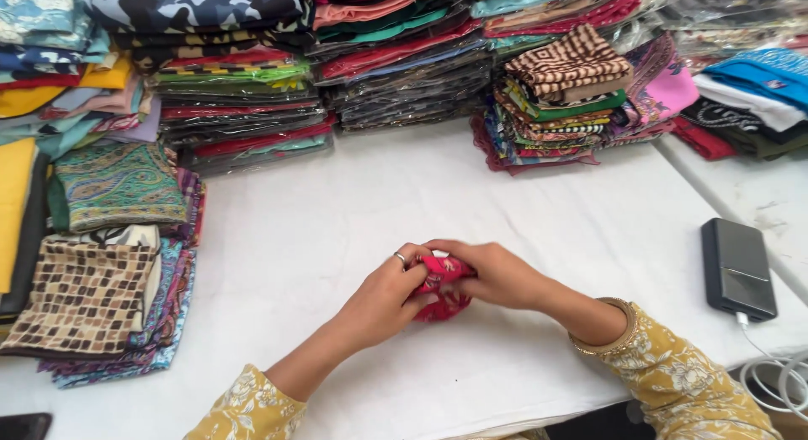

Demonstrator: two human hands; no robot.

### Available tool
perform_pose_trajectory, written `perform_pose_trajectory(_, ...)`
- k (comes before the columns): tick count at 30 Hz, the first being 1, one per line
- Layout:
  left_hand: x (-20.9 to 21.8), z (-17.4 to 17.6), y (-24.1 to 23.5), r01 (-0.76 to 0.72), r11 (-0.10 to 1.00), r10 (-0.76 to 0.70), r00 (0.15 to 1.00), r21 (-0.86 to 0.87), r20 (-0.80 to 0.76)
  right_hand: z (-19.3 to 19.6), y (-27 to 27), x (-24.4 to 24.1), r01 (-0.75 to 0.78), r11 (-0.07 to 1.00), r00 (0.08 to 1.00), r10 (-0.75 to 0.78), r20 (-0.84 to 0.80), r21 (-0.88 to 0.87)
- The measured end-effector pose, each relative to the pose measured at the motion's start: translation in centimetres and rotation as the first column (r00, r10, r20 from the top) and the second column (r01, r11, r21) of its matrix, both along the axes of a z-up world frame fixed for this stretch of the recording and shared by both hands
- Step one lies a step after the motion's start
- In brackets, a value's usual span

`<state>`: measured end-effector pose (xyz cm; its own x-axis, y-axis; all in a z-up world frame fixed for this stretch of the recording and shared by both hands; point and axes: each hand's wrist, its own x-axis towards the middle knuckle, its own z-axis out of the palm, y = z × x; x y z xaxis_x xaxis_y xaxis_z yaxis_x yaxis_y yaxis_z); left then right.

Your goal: The person folds several scarves of different colors and patterns on a white table. They unfold each scarf, fold it into a smaller rectangle, and place it on a stack. The scarves include a brown one, a patterned one, a red one, a pink one, and a black one.

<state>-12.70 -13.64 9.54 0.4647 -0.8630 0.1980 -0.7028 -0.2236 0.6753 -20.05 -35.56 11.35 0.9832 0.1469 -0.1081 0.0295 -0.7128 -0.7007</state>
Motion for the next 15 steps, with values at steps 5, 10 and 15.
perform_pose_trajectory(5, 1.1, -2.8, -0.3, 0.002, 0.931, 0.042, 0.993, -0.365, 0.111, -0.9, -10.6, 1.8, 0.124, 0.989, 0.836, -0.145, 0.53, 0.075)
perform_pose_trajectory(10, 0.9, -5.4, -1.1, -0.023, 0.993, 0.006, 0.989, 0.115, 0.145, 7.7, -17.3, 5.7, 0.587, 0.809, 0.29, -0.204, 0.935, -0.005)
perform_pose_trajectory(15, -0.1, -3.9, -1.3, 0.035, 0.853, -0.134, 0.979, 0.52, 0.154, 3.5, -28.4, 12.8, 0.733, 0.533, 0.484, 0.027, 0.875, -0.422)
